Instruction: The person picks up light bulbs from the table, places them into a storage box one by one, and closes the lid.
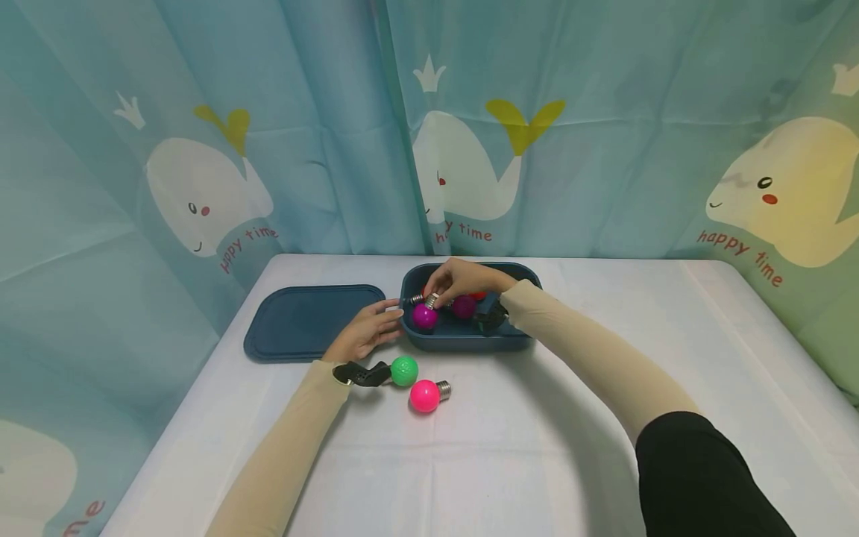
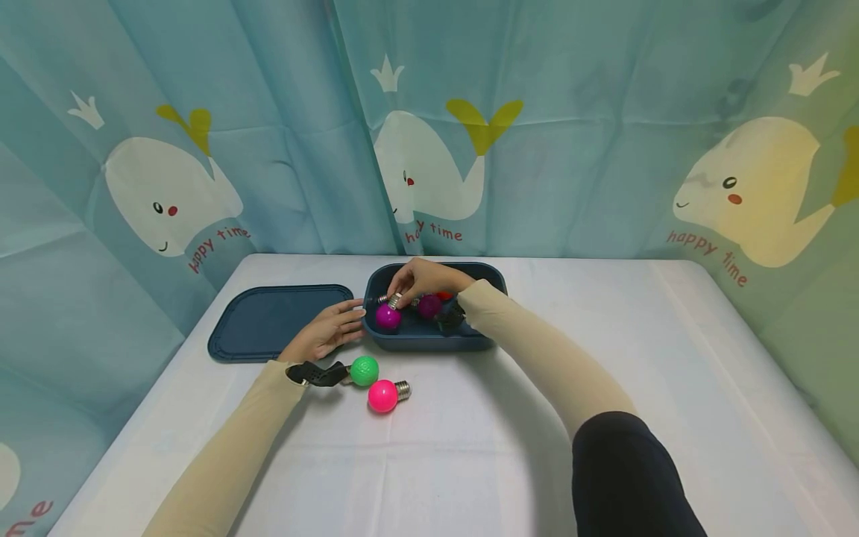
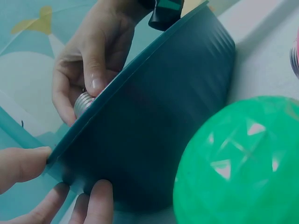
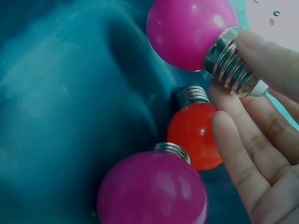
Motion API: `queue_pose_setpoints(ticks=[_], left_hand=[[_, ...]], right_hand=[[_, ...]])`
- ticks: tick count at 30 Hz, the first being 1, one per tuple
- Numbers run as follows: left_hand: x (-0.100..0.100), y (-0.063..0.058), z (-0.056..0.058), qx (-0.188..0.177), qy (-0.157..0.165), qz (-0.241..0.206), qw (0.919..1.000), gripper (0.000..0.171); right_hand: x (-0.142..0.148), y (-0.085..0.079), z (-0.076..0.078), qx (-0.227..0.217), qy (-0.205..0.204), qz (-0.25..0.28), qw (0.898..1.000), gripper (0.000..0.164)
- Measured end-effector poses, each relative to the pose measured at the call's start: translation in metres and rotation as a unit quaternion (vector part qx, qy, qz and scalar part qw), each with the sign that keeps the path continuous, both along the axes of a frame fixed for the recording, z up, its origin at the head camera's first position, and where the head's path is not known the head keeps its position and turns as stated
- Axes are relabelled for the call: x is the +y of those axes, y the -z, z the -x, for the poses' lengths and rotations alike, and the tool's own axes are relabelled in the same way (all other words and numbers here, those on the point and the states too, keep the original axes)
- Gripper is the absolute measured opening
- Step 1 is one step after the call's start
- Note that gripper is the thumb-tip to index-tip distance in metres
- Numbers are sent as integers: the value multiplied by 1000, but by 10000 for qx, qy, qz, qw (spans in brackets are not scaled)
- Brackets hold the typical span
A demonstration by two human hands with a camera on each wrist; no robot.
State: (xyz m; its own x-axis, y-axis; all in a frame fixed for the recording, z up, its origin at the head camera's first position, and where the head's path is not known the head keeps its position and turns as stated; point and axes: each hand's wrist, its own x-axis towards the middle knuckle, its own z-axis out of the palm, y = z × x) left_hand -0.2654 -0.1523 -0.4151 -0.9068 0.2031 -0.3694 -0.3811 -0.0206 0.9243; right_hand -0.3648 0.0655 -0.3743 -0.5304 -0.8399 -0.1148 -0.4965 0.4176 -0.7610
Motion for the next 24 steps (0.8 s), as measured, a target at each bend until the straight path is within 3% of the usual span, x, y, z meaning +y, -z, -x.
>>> queue_pose_setpoints(ticks=[24], left_hand=[[0, 1, 2, -21, -36, 69, 10000, 54]], right_hand=[[-12, 11, 1, -264, -48, -205, 9994, 23]])
